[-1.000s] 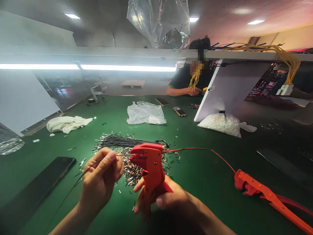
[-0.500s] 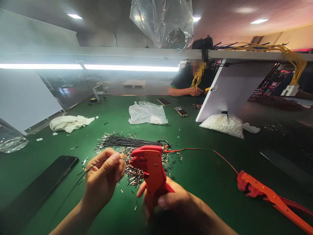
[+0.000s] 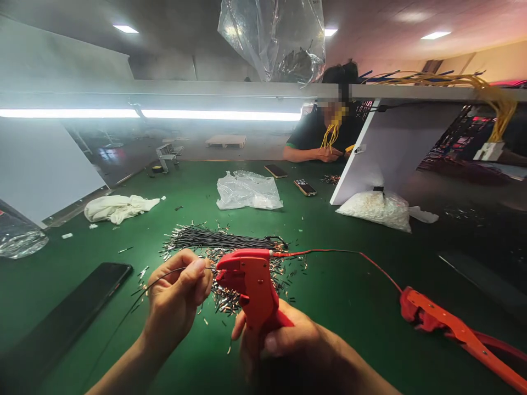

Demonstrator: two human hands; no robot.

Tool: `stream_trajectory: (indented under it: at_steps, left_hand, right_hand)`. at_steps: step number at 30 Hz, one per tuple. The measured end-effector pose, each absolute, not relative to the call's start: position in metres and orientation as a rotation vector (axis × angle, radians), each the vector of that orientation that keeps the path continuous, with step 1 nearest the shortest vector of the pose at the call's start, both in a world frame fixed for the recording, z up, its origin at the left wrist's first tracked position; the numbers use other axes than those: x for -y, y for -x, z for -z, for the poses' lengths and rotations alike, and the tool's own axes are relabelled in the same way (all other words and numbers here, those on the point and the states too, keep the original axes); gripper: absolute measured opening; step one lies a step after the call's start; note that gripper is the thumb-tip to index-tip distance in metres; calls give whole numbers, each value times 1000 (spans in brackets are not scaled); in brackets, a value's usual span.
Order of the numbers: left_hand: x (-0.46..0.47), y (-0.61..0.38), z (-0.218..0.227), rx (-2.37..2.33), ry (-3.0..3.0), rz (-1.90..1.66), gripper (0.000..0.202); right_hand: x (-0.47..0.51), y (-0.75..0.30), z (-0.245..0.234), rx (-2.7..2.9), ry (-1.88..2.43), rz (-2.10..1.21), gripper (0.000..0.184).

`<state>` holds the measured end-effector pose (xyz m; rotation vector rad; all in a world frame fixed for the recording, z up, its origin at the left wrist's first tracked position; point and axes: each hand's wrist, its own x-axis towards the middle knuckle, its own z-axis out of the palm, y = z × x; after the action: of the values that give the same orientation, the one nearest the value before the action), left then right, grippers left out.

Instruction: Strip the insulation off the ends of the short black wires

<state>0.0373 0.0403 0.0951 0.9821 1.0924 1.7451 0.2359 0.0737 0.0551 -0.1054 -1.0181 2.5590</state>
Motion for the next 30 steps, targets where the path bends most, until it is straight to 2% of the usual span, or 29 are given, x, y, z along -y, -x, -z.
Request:
stream_trajectory:
  at_steps: [3,9,20,25,30]
  left_hand:
    - [-41,-37,-94,-1123,-992,-1742,32]
    - [-42,-38,-92,-1138,-1018,-1742,32]
    - [-44,-39,-90,-1132,-999,-1693,34]
    - [-51,-36,-89,-1164,-1349,-1391,37]
    - [-53,-41,-82,-1454,-1965,-1251,28]
  right_hand:
    - [-73,-239,-55,1066,170,-2545,44]
    - [-73,-237,-46,1033,185,-2494,28]
    - [-63,-228,-51,833,-6,-2580,26]
    - [-78,-241,-60,881,60,-2555,21]
    - [-88,-246,-68,952,167,-2447,17]
